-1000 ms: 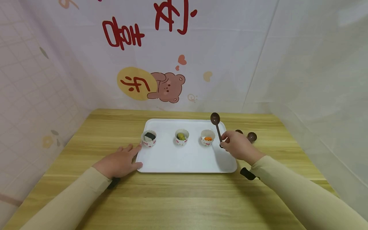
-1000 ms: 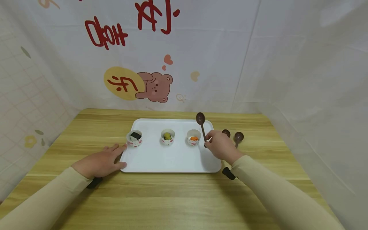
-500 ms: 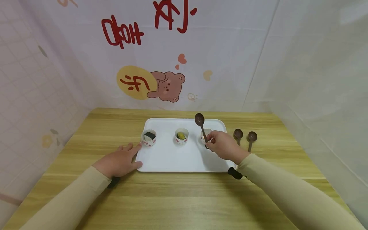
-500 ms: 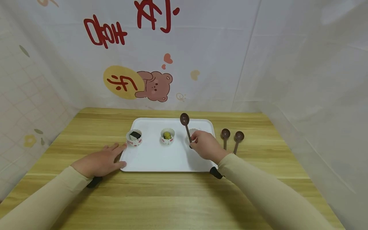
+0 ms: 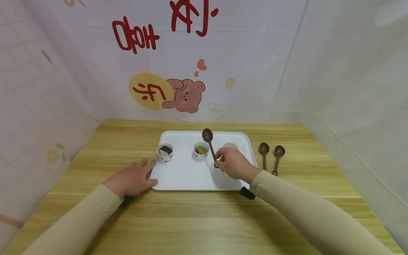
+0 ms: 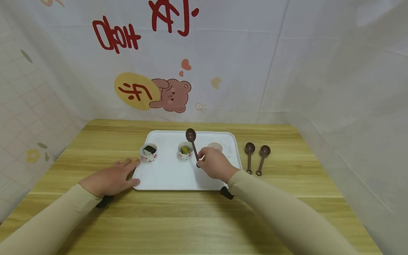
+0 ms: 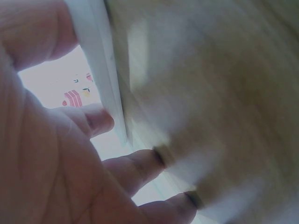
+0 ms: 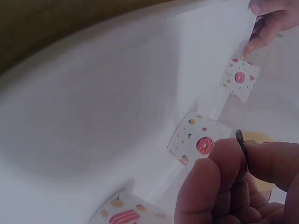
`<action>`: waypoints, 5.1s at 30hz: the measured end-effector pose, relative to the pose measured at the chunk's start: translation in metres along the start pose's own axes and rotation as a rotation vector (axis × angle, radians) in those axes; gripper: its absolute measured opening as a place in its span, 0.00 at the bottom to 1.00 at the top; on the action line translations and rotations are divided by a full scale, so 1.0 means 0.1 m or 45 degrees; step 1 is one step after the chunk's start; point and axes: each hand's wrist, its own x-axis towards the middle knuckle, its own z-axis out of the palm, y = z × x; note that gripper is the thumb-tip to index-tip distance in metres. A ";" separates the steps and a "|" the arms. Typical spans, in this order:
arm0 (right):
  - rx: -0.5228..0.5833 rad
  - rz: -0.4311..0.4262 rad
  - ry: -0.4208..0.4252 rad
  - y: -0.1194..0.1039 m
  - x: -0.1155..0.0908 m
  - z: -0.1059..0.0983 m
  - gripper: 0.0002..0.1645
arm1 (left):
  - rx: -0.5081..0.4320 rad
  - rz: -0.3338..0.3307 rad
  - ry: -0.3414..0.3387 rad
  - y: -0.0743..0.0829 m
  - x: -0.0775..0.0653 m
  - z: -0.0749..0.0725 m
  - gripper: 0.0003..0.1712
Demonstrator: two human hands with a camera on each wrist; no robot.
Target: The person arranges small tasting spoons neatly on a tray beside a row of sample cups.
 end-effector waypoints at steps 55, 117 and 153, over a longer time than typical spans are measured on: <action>-0.062 0.028 -0.193 -0.59 0.33 0.67 0.13 | 0.011 -0.012 -0.013 0.03 -0.01 -0.03 0.49; -0.182 0.052 -0.163 -0.62 0.38 0.79 0.10 | 0.027 -0.014 -0.024 0.04 0.02 -0.04 0.49; -0.140 0.065 -0.221 -0.58 0.28 0.72 0.23 | -0.002 -0.021 -0.016 0.04 0.01 -0.03 0.49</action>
